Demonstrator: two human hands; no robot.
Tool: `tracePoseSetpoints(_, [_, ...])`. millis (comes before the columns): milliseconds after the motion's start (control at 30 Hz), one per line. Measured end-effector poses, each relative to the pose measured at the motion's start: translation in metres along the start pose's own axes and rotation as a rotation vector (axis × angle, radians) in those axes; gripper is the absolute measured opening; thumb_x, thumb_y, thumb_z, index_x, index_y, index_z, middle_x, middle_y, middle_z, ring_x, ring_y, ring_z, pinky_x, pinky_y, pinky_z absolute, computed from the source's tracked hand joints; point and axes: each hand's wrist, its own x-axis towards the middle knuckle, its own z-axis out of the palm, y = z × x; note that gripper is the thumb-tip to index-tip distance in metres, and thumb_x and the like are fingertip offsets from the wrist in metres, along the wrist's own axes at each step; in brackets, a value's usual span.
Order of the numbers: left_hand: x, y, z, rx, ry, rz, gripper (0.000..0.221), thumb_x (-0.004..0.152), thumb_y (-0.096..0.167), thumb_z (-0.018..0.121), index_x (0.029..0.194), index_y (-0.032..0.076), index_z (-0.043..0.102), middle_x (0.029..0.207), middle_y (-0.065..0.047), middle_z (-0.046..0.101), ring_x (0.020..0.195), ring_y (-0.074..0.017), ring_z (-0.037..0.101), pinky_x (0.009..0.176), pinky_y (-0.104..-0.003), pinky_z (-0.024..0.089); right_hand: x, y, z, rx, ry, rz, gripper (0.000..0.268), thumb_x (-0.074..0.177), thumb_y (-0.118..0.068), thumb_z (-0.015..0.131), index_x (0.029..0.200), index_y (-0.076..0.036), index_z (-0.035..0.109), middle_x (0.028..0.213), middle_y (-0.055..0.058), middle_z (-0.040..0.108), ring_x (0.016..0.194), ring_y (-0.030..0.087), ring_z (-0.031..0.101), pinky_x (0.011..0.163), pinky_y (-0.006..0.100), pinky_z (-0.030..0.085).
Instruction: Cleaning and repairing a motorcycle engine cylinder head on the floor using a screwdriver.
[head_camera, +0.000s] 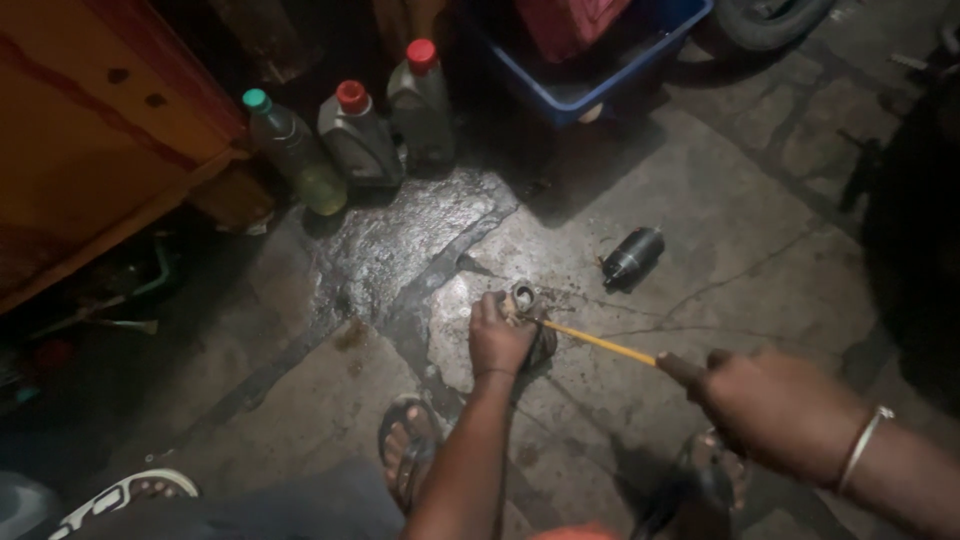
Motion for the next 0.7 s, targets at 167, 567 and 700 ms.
tracePoseSetpoints(167, [0.001,0.0,0.002,0.008,0.016,-0.012,0.058,0.065,0.033,0.09,0.112,0.011,0.063,0.107,-0.018,0.067,0.101,-0.0392,0.066,0.088,-0.046,0.056,-0.011,-0.036,0.011,-0.1,-0.05,0.066,0.082,0.092,-0.019,0.061,0.165,-0.022,0.024,0.104,0.003,0.07,0.087,0.02,0.075,0.075,0.035,0.061])
tracePoseSetpoints(567, [0.0,0.0,0.003,0.005,0.046,-0.048,0.048,0.073,0.043,0.089,0.104,0.01,0.072,0.102,-0.018,0.068,0.094,-0.0383,0.067,0.083,-0.047,0.056,0.003,-0.032,-0.022,-0.27,-0.088,-0.035,0.054,0.096,-0.014,0.061,0.146,-0.007,0.042,0.114,0.013,0.065,0.09,0.025,0.074,0.074,0.035,0.063])
tracePoseSetpoints(700, [-0.004,-0.01,0.007,-0.04,0.071,0.055,0.045,0.072,0.035,0.087,0.106,0.01,0.07,0.104,-0.017,0.068,0.094,-0.0377,0.068,0.081,-0.046,0.057,0.015,0.008,-0.025,-0.111,-0.052,-0.063,0.048,0.095,-0.018,0.061,0.142,-0.02,0.053,0.1,0.004,0.07,0.08,0.016,0.073,0.069,0.032,0.062])
